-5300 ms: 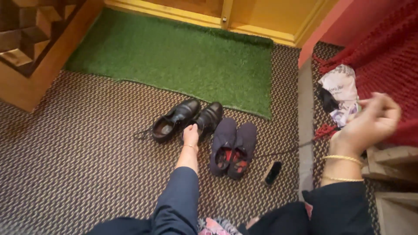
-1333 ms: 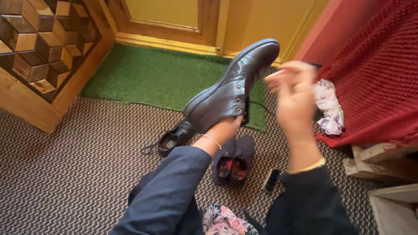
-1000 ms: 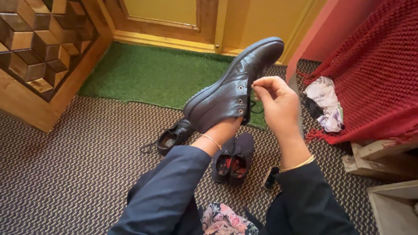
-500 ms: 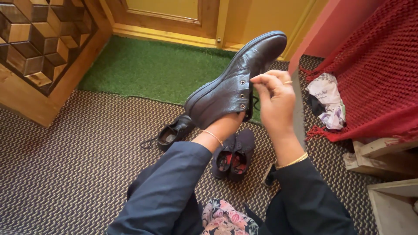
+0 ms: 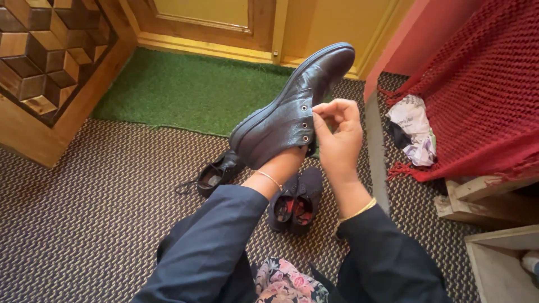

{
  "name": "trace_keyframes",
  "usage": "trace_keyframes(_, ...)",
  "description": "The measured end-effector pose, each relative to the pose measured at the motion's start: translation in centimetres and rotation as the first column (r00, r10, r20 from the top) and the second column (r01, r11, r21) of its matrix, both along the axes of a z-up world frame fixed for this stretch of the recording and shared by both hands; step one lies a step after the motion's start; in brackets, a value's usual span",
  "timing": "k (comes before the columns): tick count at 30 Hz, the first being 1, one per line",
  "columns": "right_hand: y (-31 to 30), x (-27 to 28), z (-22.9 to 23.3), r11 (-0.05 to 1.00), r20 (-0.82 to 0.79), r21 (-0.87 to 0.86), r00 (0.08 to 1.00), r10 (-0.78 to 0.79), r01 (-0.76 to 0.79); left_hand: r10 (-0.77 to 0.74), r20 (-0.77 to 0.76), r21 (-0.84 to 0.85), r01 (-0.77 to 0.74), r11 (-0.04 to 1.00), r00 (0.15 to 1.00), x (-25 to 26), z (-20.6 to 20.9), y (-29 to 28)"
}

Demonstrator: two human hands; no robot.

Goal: The person sits on the floor and laces a pair of black leather shoes. They thread the laces through the eyelets and tie them, handling one shoe at a time.

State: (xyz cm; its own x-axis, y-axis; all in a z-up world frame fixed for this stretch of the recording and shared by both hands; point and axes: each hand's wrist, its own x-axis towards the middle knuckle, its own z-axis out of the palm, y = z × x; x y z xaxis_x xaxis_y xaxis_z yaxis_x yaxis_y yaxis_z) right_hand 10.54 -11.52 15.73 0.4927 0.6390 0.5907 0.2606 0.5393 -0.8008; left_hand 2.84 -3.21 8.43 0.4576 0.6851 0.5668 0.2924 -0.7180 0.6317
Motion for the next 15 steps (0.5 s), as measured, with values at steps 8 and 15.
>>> trace_keyframes(8,0.7,-1.5,-1.9,0.991,-0.355,0.128,0.931,0.088,-0.045,-0.118,0.398,-0.316,0.257,0.913,0.91,2.0,1.9,-0.5)
trace_keyframes(15,1.2,-1.6,-2.6,0.969,-0.544,0.217,0.81,0.217,-0.114,-0.13,0.771,-0.421,0.652,0.63,0.624,2.0,2.6,-1.5)
